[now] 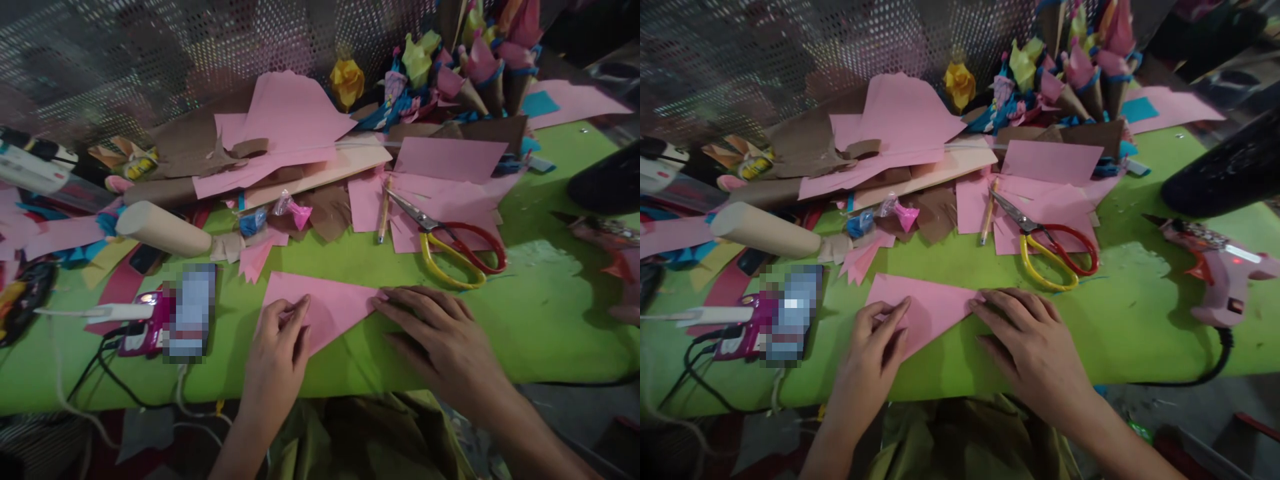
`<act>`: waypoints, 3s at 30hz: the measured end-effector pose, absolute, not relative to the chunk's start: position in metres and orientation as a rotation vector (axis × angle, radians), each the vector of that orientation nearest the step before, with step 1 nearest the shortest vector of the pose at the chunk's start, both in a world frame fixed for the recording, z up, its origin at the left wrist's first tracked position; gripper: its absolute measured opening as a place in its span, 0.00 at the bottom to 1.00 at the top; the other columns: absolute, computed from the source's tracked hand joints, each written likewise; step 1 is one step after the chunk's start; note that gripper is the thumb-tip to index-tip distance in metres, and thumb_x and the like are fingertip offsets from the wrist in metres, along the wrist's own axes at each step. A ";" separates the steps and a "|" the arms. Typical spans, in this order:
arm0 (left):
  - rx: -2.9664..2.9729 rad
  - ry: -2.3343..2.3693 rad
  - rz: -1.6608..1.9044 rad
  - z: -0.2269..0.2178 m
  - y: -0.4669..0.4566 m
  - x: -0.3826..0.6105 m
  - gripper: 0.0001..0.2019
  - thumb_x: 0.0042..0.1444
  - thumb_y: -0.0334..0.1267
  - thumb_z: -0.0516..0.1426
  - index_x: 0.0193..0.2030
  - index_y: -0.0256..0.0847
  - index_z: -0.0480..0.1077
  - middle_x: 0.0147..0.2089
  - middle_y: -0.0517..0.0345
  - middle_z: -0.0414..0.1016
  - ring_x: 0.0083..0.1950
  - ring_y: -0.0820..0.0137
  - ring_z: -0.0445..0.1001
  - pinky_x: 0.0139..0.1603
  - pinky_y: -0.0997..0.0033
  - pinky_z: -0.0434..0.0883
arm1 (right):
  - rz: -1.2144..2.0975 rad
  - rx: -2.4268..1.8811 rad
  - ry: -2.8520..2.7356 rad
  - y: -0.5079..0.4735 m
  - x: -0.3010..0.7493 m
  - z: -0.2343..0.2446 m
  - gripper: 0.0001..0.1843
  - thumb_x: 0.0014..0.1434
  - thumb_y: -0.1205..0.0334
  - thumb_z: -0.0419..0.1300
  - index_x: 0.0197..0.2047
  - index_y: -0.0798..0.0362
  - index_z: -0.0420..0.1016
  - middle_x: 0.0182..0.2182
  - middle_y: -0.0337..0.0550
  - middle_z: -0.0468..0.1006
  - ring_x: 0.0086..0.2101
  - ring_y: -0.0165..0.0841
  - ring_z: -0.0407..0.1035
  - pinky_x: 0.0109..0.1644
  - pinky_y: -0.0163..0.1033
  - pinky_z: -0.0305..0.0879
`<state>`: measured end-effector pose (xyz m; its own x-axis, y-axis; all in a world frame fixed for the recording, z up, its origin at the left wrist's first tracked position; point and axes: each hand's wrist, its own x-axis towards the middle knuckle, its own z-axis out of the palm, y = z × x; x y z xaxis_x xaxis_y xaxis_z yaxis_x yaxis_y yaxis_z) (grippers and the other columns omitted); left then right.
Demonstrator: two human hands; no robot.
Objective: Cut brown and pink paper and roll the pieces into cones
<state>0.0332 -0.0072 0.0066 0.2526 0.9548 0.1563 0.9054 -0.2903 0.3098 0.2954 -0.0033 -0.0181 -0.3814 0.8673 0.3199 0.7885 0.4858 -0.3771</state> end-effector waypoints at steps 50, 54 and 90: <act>2.801 1.443 0.273 -0.007 -0.030 0.045 0.29 0.66 0.52 0.53 0.71 0.45 0.63 0.67 0.48 0.71 0.62 0.52 0.68 0.62 0.48 0.63 | 0.174 -1.483 -2.288 -0.001 0.289 -0.011 0.22 0.68 0.61 0.57 0.63 0.42 0.74 0.55 0.45 0.80 0.54 0.44 0.69 0.56 0.52 0.67; 2.774 1.450 0.288 -0.006 -0.028 0.046 0.28 0.66 0.48 0.55 0.71 0.46 0.64 0.66 0.48 0.72 0.61 0.52 0.69 0.62 0.48 0.63 | 0.135 -1.515 -2.313 -0.003 0.289 -0.008 0.24 0.68 0.61 0.56 0.66 0.42 0.71 0.59 0.46 0.77 0.56 0.45 0.68 0.58 0.54 0.67; 2.702 1.487 0.284 -0.011 -0.059 0.005 0.27 0.70 0.45 0.48 0.74 0.45 0.55 0.70 0.52 0.68 0.70 0.58 0.66 0.76 0.40 0.34 | 0.199 -1.494 -2.559 -0.022 0.288 -0.009 0.26 0.71 0.57 0.52 0.71 0.36 0.61 0.69 0.43 0.66 0.65 0.44 0.63 0.68 0.59 0.49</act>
<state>0.0050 -0.0590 -0.0105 0.5225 0.8413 0.1386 0.8332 -0.5383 0.1269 0.2880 -0.0224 -0.0093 -0.4828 0.8721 0.0802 0.8492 0.4886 -0.2003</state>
